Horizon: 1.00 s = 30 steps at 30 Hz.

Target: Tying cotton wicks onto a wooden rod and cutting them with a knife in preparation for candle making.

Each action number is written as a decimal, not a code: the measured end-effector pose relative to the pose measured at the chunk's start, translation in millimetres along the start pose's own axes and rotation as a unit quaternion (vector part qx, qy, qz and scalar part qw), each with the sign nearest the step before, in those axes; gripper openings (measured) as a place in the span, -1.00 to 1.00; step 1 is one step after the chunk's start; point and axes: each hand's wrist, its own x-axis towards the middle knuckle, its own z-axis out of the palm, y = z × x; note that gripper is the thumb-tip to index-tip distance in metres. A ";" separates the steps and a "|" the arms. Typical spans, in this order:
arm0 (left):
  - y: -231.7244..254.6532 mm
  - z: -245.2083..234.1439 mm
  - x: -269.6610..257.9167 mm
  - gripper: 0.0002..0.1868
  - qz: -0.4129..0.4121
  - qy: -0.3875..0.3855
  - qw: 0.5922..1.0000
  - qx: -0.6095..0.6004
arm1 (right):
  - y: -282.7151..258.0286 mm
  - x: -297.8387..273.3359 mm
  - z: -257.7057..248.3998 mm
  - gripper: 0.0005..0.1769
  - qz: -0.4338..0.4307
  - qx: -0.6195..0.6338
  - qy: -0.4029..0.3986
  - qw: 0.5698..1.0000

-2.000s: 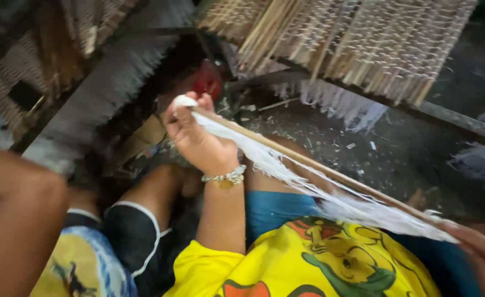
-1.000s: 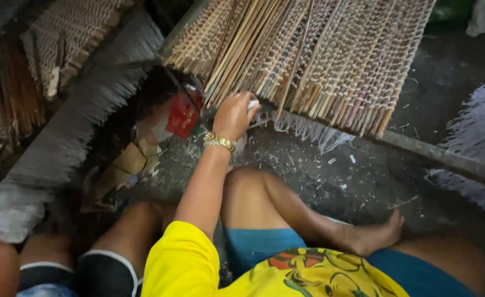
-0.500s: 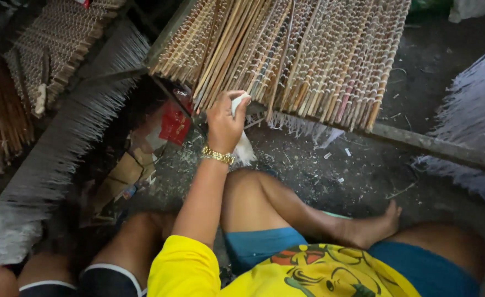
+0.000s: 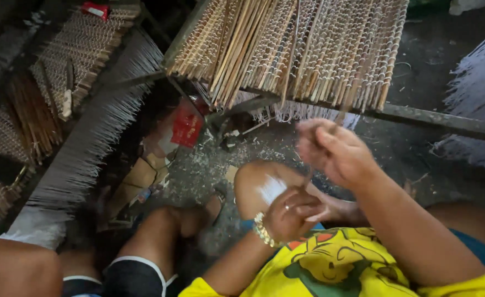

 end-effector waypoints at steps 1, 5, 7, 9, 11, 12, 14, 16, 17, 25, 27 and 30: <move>6.1 -1.4 3.9 -0.68 -0.047 -0.002 0.997 -0.057 | -2.7 -11.5 -5.3 -0.60 0.003 -0.079 0.075 0.994; 12.6 -0.9 14.3 -0.79 -0.206 0.150 0.941 -0.221 | -38.2 -68.4 -23.5 -0.56 0.005 -0.649 0.253 0.718; -4.2 1.5 27.6 -0.80 -0.297 0.218 0.882 -0.295 | -45.2 -101.2 -29.0 -0.66 -0.089 -0.528 0.274 0.799; -16.8 7.7 37.3 -0.72 -0.383 0.286 0.802 -0.358 | -50.9 -124.9 -23.3 -0.73 -0.176 -0.389 0.284 0.859; -27.2 15.5 45.7 -0.88 -0.384 0.334 0.724 -0.465 | -54.5 -138.2 -5.2 -0.72 -0.209 -0.507 0.230 0.804; -24.5 18.5 49.7 -0.88 -0.385 0.339 0.722 -0.463 | -50.7 -136.1 8.3 -0.72 -0.205 -0.507 0.227 0.806; -21.3 23.2 60.9 -0.85 -0.394 0.336 0.702 -0.489 | -44.1 -130.2 35.4 -0.86 -0.224 -0.604 0.198 0.739; -14.3 22.7 66.7 -0.86 -0.382 0.337 0.696 -0.506 | -39.3 -121.7 48.4 -0.87 -0.243 -0.608 0.152 0.740; -10.9 22.1 69.3 -0.74 -0.370 0.335 0.689 -0.525 | -36.4 -117.5 55.0 -0.80 -0.261 -0.612 0.109 0.738; 11.8 15.6 83.1 -0.81 -0.345 0.309 0.717 -0.521 | -34.7 -114.0 61.1 -0.87 -0.264 -0.614 0.119 0.734; 12.4 17.9 83.2 -0.81 -0.327 0.305 0.719 -0.533 | -36.2 -113.2 61.0 -0.89 -0.262 -0.631 0.128 0.719; 16.1 21.3 81.1 -0.82 -0.330 0.299 0.725 -0.525 | -35.1 -114.4 56.6 -0.86 -0.255 -0.616 0.137 0.733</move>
